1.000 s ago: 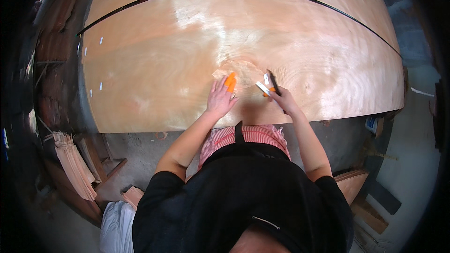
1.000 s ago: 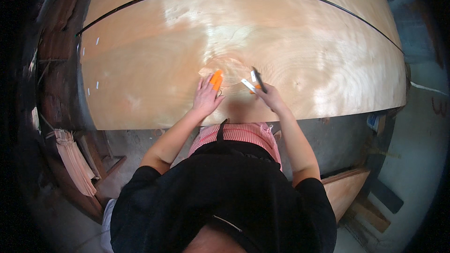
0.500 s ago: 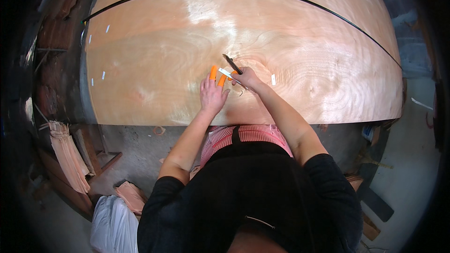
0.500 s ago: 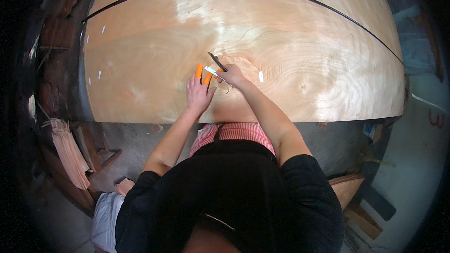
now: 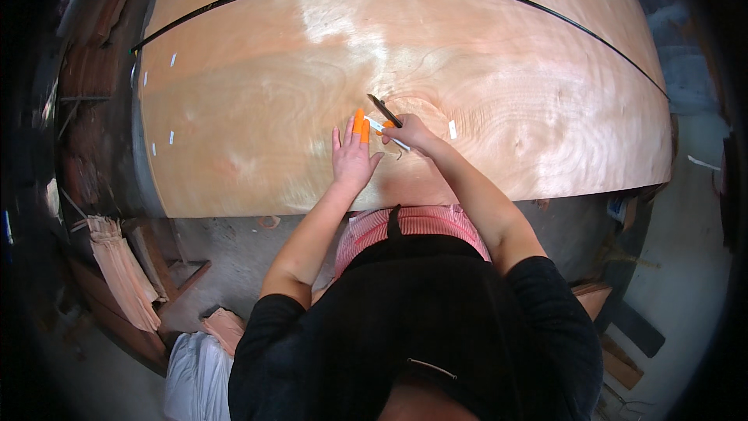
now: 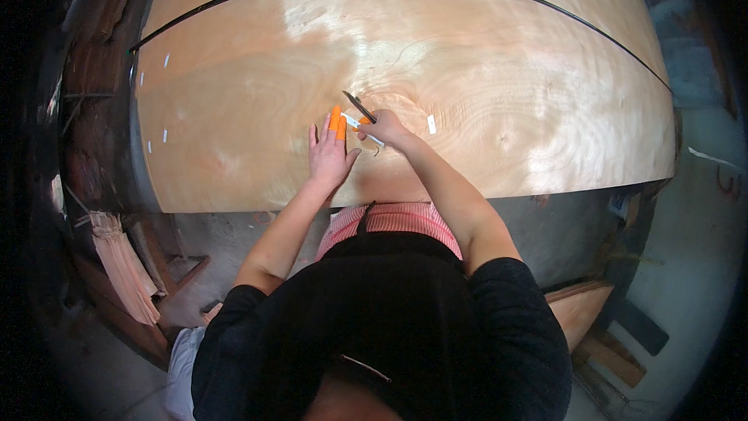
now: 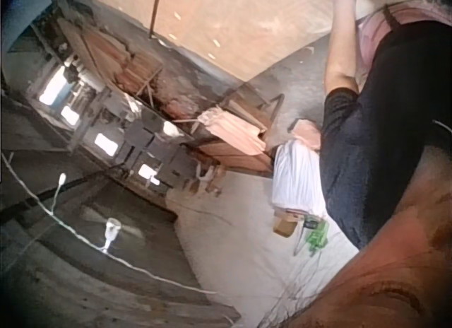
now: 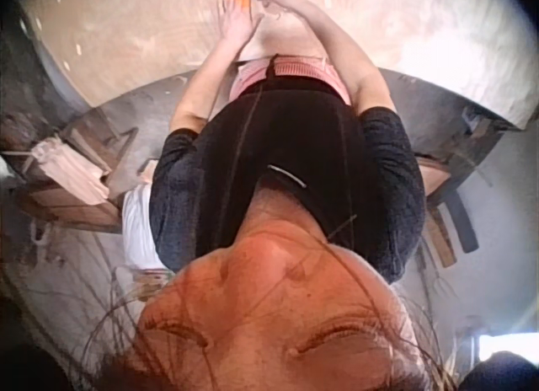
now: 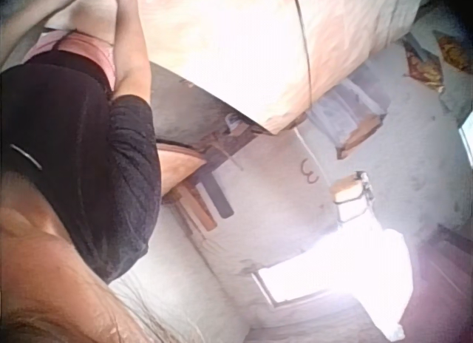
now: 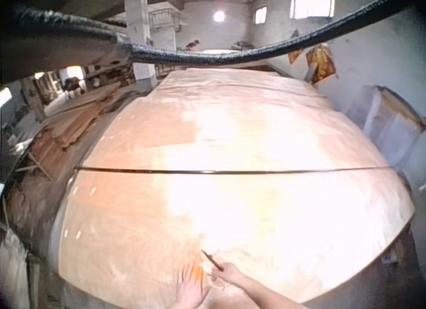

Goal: The person uses a utility knife to cut a template shape out of a large sheet of plywood. They then lift the cut piece and place it on a stack of other cut pieces.

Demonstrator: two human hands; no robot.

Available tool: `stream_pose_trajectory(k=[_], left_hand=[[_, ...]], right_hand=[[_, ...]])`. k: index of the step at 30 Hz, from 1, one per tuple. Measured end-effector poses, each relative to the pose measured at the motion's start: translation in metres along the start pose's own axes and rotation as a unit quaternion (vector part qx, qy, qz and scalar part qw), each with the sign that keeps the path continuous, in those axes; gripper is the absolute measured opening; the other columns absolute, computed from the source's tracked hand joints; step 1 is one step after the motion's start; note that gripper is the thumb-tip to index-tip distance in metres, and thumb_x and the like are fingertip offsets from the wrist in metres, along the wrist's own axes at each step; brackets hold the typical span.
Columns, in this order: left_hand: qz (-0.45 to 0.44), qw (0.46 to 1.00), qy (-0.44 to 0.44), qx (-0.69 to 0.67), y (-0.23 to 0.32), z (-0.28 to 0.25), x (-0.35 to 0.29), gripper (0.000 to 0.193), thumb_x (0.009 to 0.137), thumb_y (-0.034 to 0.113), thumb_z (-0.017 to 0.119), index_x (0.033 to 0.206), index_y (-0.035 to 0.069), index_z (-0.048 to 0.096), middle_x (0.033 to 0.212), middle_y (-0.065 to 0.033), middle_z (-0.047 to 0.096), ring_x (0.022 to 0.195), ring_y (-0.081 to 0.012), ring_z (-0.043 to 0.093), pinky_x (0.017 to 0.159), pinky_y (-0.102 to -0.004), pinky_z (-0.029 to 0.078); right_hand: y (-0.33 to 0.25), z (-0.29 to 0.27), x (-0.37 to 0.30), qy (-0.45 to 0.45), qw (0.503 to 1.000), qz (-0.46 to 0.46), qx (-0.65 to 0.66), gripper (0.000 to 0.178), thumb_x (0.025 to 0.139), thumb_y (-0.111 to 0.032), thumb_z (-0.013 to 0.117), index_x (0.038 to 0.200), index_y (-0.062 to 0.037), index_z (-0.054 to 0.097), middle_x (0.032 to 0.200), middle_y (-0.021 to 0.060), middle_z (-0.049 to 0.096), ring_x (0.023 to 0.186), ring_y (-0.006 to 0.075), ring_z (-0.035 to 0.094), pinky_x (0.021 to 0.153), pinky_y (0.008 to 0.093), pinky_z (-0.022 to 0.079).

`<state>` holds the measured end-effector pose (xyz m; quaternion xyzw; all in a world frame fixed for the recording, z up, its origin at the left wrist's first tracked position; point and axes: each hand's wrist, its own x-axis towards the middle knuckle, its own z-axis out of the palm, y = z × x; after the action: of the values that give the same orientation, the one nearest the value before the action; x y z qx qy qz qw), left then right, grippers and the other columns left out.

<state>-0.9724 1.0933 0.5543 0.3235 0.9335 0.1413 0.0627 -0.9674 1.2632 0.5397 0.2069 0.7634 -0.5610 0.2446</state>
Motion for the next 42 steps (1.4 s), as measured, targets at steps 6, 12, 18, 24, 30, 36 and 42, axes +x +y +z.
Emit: stream_pose_trajectory(k=[6, 12, 18, 24, 30, 36, 42], left_hand=[[0.014, 0.999, -0.019, 0.042, -0.001, 0.002, 0.003, 0.069, 0.068, 0.037, 0.063, 0.119, -0.003, 0.04, 0.131, -0.0145, 0.03, 0.123, -0.0254, 0.026, 0.101, -0.0471, 0.014], [0.018, 0.996, 0.078, -0.03, -0.005, 0.004, 0.011, 0.054, 0.07, 0.029, 0.061, 0.113, 0.0, 0.047, 0.122, -0.014, 0.041, 0.112, -0.0287, 0.038, 0.095, -0.0462, 0.024], [0.111, 0.984, 0.079, -0.116, 0.013, 0.01, 0.044, 0.045, 0.072, 0.026, 0.06, 0.111, 0.004, 0.05, 0.124, -0.0134, 0.038, 0.113, -0.0292, 0.036, 0.094, -0.0446, 0.027], [0.087, 0.993, 0.064, -0.045, 0.028, 0.012, 0.054, 0.039, 0.072, 0.025, 0.06, 0.109, 0.013, 0.054, 0.132, -0.012, 0.029, 0.12, -0.0279, 0.03, 0.097, -0.0442, 0.025], [0.106, 0.985, 0.122, -0.061, 0.021, 0.023, 0.062, 0.033, 0.074, 0.013, 0.055, 0.106, 0.014, 0.056, 0.126, -0.013, 0.037, 0.114, -0.0283, 0.038, 0.092, -0.0413, 0.033], [0.083, 0.979, 0.14, -0.126, 0.024, 0.033, 0.067, 0.03, 0.074, 0.009, 0.05, 0.103, 0.008, 0.056, 0.118, -0.0128, 0.045, 0.108, -0.0278, 0.044, 0.088, -0.0378, 0.037], [0.176, 0.982, 0.061, 0.035, 0.029, 0.028, 0.076, 0.034, 0.075, 0.012, 0.048, 0.107, 0.002, 0.052, 0.11, -0.0118, 0.051, 0.11, -0.0248, 0.041, 0.091, -0.0388, 0.032]], right_hand=[[-0.026, -0.017, 0.003, 0.111, 0.877, -0.077, -0.462, 0.013, 0.07, -0.017, 0.057, 0.077, -0.0063, 0.061, 0.074, 0.0143, 0.06, 0.068, 0.0286, 0.059, 0.059, 0.0359, 0.046], [-0.007, -0.092, -0.019, 0.082, 0.996, 0.009, -0.034, 0.017, 0.08, -0.016, 0.051, 0.083, -0.0019, 0.061, 0.068, 0.007, 0.061, 0.058, 0.0134, 0.056, 0.05, 0.0258, 0.042], [0.038, -0.071, -0.041, 0.151, 0.948, 0.002, 0.281, 0.019, 0.084, -0.018, 0.05, 0.092, -0.0026, 0.057, 0.063, 0.0001, 0.056, 0.046, 0.0045, 0.042, 0.04, 0.0189, 0.031], [0.032, -0.062, -0.044, 0.15, 0.959, -0.037, 0.237, 0.024, 0.083, -0.015, 0.05, 0.105, -0.0038, 0.051, 0.065, 0.001, 0.055, 0.053, 0.0065, 0.045, 0.048, 0.0204, 0.034], [0.016, -0.043, -0.022, 0.173, 0.962, -0.063, 0.203, 0.029, 0.082, -0.01, 0.047, 0.111, -0.0042, 0.044, 0.067, 0.0031, 0.055, 0.063, 0.0099, 0.051, 0.058, 0.0231, 0.039], [0.025, -0.034, 0.0, 0.229, 0.965, -0.051, 0.117, 0.032, 0.079, -0.008, 0.05, 0.11, -0.0048, 0.041, 0.066, 0.0059, 0.06, 0.064, 0.01, 0.054, 0.057, 0.0233, 0.039], [0.025, -0.032, -0.003, 0.222, 0.967, -0.066, 0.11, 0.032, 0.077, -0.01, 0.053, 0.106, -0.0042, 0.042, 0.067, 0.0085, 0.061, 0.065, 0.0173, 0.058, 0.058, 0.0271, 0.042]])
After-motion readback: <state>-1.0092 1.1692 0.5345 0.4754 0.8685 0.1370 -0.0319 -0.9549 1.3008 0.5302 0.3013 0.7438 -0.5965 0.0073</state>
